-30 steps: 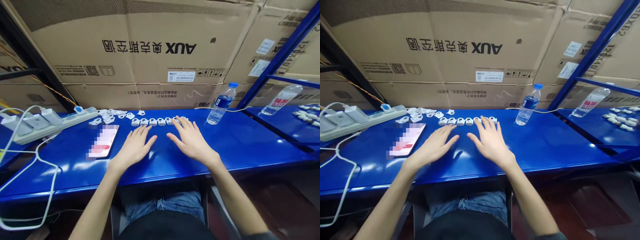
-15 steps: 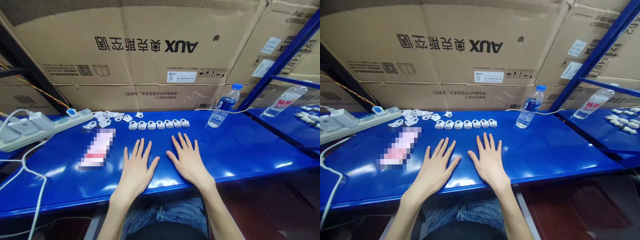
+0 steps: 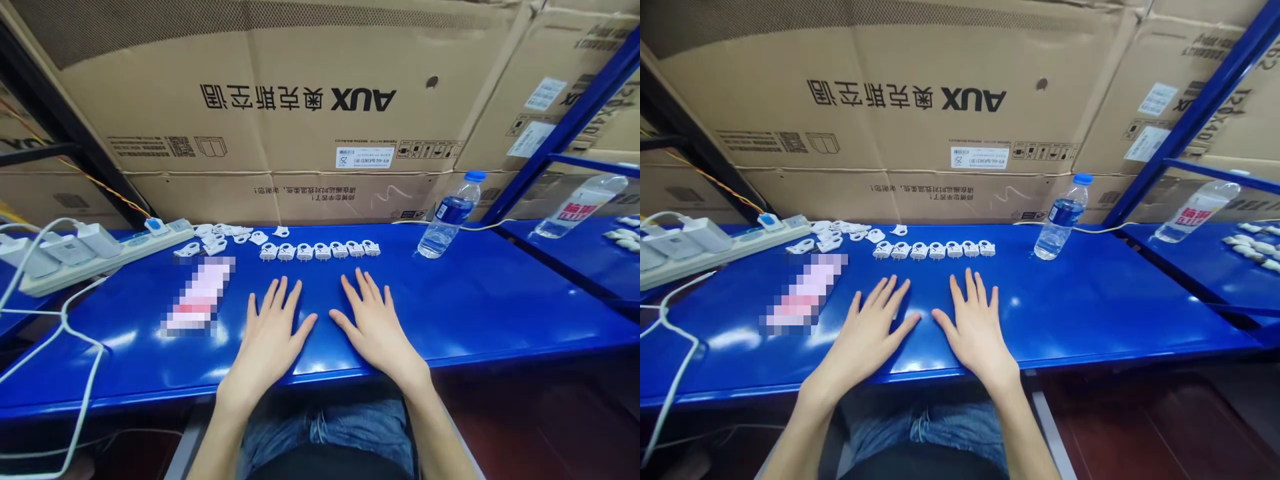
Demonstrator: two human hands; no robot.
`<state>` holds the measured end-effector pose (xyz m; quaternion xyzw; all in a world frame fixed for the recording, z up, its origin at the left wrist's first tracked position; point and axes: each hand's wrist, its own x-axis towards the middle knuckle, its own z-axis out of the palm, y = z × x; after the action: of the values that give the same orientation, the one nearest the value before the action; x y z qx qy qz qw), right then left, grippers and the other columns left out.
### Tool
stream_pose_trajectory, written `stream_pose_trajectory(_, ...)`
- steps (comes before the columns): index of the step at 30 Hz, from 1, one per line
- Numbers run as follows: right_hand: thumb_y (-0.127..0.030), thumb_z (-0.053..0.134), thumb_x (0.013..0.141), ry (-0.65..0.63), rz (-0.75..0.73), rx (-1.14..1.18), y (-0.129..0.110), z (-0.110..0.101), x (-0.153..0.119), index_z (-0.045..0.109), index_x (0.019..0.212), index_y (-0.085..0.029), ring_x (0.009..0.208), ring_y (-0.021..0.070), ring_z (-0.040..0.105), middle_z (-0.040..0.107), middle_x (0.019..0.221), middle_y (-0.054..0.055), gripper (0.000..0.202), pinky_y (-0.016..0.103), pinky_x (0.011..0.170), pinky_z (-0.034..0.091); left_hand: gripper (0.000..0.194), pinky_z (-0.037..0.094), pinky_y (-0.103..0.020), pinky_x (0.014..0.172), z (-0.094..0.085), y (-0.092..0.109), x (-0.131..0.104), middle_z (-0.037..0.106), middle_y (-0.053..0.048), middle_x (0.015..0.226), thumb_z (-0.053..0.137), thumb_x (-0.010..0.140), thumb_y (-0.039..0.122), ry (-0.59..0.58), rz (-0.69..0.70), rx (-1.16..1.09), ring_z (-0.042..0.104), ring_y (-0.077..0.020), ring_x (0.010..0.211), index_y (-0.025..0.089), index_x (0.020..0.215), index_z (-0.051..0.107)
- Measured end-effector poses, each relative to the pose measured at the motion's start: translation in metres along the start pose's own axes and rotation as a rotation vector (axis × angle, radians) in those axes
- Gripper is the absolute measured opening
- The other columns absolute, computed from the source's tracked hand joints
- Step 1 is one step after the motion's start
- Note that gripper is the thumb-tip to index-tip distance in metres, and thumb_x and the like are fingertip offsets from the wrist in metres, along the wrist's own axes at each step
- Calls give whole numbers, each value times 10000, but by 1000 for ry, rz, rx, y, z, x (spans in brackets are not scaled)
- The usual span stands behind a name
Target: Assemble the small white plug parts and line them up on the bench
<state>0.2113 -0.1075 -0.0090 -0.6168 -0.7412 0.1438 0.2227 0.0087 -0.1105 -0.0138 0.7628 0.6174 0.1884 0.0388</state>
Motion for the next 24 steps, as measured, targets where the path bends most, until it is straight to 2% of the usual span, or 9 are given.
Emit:
stream_pose_trajectory(1, -637, 430, 1030, 124, -22, 134, -3, -3, -1, 258, 1672, -260, 1623, 337, 150, 162, 1756, 115, 764, 656, 1280, 170, 693, 192, -701, 1265, -6, 4, 1, 399, -152, 1667, 534, 1003, 532, 61, -16, -69, 293, -363, 1583, 229, 1612, 402)
stream_pose_trajectory(4, -525, 375, 1063, 667, -31, 642, -19, -18, -3, 61, 1686, -340, 1606, 255, 244, 128, 1766, 56, 722, 552, 1255, 331, 826, 219, -610, 1299, -28, 22, 2, 345, -158, 1696, 611, 965, 531, 424, -176, -396, 279, -338, 1592, 214, 1653, 280)
stream_pose_trajectory(6, -488, 172, 1080, 785, -22, 929, -29, -29, -5, -2, 1686, -345, 1590, 226, 292, 153, 1762, 37, 647, 522, 1224, 390, 761, 273, -528, 1306, -40, 32, -2, 357, -104, 1698, 562, 991, 538, 564, -218, -712, 320, -285, 1581, 264, 1643, 280)
stream_pose_trajectory(8, -473, -72, 1045, 632, 64, 1056, -34, -33, -7, -48, 1694, -282, 1574, 225, 332, 194, 1754, 61, 677, 519, 1182, 439, 655, 410, -518, 1237, -45, 35, -7, 360, -70, 1700, 242, 1066, 564, 530, -195, -1019, 380, -256, 1556, 323, 1670, 162)
stream_pose_trajectory(9, -449, -170, 1014, 512, 131, 1049, -33, -33, -8, -69, 1694, -242, 1563, 224, 356, 230, 1743, 81, 718, 519, 1166, 453, 659, 461, -523, 1197, -45, 35, -9, 327, -48, 1716, 72, 1058, 567, 431, -193, -1092, 394, -249, 1548, 354, 1681, 95)
stream_pose_trajectory(11, -378, -265, 972, 308, 246, 957, -30, -25, -9, -90, 1683, -189, 1527, 218, 420, 338, 1698, 118, 756, 525, 1152, 457, 712, 493, -538, 1166, -38, 32, -12, 256, -26, 1739, -72, 1021, 540, 322, -228, -1199, 369, -249, 1558, 334, 1693, 44)
stream_pose_trajectory(15, -286, -301, 946, 154, 253, 822, -25, -2, -11, -74, 1672, -166, 1468, 204, 505, 501, 1597, 145, 770, 529, 1139, 460, 749, 480, -576, 1173, -18, 30, -11, 301, -67, 1719, -29, 1009, 547, 246, -332, -1487, 351, -250, 1565, 260, 1698, 29)
stream_pose_trajectory(19, -314, -355, 923, 50, 179, 778, -25, 7, -12, -144, 1654, -164, 1480, 185, 488, 470, 1620, 145, 775, 511, 1139, 458, 727, 491, -642, 1135, -8, 38, -10, 431, -107, 1654, 60, 1021, 544, 225, -366, -1650, 422, -286, 1528, 266, 1686, 153)
stream_pose_trajectory(24, -287, -404, 877, 31, 175, 757, -25, 6, -11, -216, 1628, -174, 1512, 160, 433, 385, 1670, 129, 783, 515, 1130, 471, 754, 515, -609, 1124, -2, 45, -13, 351, -90, 1699, -23, 1010, 574, 266, -326, -1602, 382, -281, 1552, 262, 1691, 61)
